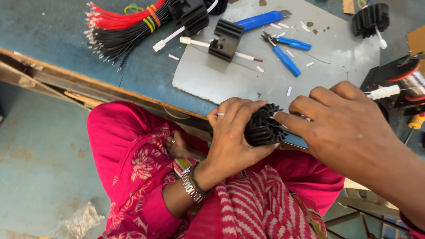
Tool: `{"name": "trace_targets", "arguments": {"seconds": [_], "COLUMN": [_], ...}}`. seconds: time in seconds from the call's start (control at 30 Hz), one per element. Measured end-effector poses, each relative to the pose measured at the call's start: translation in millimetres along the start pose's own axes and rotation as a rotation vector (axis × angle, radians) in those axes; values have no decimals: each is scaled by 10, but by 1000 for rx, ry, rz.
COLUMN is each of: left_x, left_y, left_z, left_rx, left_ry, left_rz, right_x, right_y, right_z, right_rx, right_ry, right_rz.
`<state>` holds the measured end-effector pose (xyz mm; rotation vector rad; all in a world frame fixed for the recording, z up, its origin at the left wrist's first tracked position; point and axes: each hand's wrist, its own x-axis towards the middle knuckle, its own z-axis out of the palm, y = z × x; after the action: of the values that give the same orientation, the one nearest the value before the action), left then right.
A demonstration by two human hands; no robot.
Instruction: The person strips the insulation from wires using a utility knife and pliers, then applies solder to the exposed ends with a soldering iron. They handle multiple wires and components on a workbench, preparing them for assembly.
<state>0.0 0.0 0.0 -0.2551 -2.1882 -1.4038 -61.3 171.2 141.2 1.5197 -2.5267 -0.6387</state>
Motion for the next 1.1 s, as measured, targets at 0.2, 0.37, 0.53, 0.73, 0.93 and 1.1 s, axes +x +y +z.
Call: {"name": "trace_targets", "arguments": {"seconds": [0.2,0.37,0.53,0.73,0.93,1.1], "left_x": [20,46,74,89,61,45], "left_y": [18,34,78,121,185,175], "left_z": [-5,-13,-8,-41,-58,-71], "left_rx": [-80,-260,-296,-311,-268,-226], "left_ry": [-17,-43,-39,-33,-16,-23], "left_rz": [55,50,48,29,33,150], "right_x": [31,66,118,120,85,8], "right_y": [17,5,47,76,104,81], "right_z": [-210,-378,-442,-343,-229,-102], "right_rx": [-109,-135,-92,-25,106,286], "right_ry": [276,217,217,288,341,354], "right_rz": [-21,-57,-126,-140,-160,-118]}}
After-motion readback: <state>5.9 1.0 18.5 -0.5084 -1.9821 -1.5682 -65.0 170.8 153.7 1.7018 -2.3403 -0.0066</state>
